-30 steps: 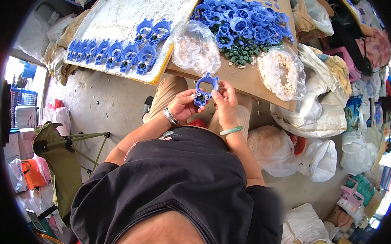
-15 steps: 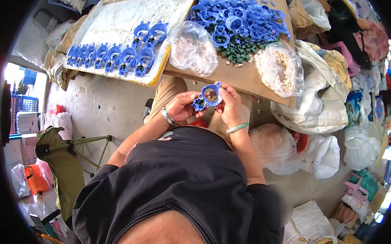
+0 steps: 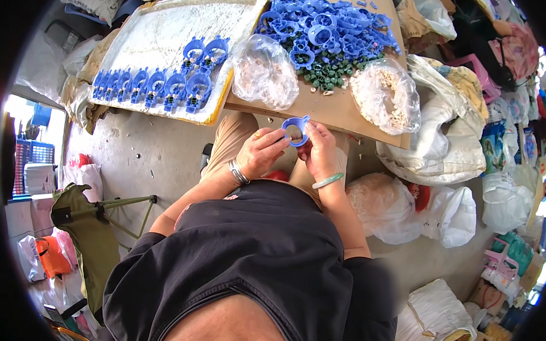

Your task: Assembling small blue plastic circular parts by inserting white components into them.

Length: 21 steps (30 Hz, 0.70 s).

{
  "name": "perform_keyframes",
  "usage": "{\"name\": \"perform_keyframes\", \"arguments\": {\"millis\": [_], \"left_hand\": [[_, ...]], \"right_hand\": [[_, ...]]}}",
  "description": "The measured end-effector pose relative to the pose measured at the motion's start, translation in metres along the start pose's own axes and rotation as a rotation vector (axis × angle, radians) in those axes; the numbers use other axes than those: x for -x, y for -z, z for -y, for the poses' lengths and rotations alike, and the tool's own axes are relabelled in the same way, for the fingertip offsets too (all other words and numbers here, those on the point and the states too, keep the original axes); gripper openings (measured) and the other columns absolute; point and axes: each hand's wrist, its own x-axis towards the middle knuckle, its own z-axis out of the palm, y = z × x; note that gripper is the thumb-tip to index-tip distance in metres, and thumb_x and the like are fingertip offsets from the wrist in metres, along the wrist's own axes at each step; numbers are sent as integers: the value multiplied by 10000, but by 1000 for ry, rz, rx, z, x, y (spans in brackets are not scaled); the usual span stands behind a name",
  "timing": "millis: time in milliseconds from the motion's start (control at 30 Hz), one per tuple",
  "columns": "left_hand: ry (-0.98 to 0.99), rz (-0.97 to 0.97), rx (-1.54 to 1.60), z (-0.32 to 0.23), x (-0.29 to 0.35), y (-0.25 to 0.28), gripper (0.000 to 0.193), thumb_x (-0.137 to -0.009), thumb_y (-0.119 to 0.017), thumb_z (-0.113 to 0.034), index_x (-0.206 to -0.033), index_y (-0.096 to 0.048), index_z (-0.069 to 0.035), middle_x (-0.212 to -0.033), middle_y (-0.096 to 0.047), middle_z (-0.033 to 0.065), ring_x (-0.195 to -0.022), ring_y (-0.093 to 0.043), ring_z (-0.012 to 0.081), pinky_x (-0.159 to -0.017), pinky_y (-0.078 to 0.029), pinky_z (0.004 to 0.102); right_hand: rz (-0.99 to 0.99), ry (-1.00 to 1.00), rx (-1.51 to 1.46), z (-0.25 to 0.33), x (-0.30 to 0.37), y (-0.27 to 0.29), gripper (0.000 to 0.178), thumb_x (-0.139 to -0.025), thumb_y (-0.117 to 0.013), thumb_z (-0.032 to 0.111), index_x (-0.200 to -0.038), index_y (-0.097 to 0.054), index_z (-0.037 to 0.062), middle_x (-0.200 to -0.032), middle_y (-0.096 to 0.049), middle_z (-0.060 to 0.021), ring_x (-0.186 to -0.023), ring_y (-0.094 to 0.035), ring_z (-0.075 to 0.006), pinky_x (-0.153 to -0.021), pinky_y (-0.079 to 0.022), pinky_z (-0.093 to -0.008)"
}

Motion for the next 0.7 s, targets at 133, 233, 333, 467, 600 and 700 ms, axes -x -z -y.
{"name": "perform_keyframes", "arguments": {"millis": [133,233,333,467,600,700], "left_hand": [[182,-63,168,-3,5,-4,300,-672,-602,13,-970,-568,-2,-934,-557,134,-772,-557,282,-693,-465,334],[857,-35,742,-5,9,-6,225,-764,-563,-12,-983,-562,40,-901,-587,111,-739,-576,188,-632,-464,266],[1207,-204,1471,-1,10,-5,220,-822,-507,-34,-1015,-543,66,-850,-594,131,-723,-589,197,-614,-486,281],[1268,-104,1842,10,19,-6,245,-841,-497,-86,-1042,-510,53,-868,-596,142,-726,-599,236,-603,-492,303],[1228,-28,1950,15,22,-6,218,-837,-505,-91,-1007,-519,45,-861,-595,146,-722,-600,241,-595,-491,320],[1354,-51,1891,14,24,-7,177,-833,-510,-88,-957,-530,36,-844,-596,150,-723,-599,256,-592,-487,333]], "right_hand": [[66,20,17,-5,0,8,245,-841,-537,253,-927,-557,24,-646,-561,-40,-417,-412,-64,-364,-307,-182],[-39,132,373,-6,-2,9,287,-826,-567,265,-954,-561,8,-667,-539,-12,-500,-422,-48,-440,-330,-172],[-100,343,560,-13,-9,9,319,-798,-610,268,-955,-563,-5,-707,-519,13,-588,-413,-35,-506,-335,-177],[10,206,459,-10,-8,9,316,-777,-638,284,-897,-576,-1,-687,-503,28,-584,-405,-32,-506,-336,-183],[13,229,583,-13,-10,13,310,-771,-644,299,-838,-579,3,-652,-486,37,-566,-394,-34,-496,-331,-185],[5,228,588,-14,-10,12,301,-770,-645,300,-782,-577,7,-626,-475,44,-549,-384,-35,-484,-324,-190]]}}
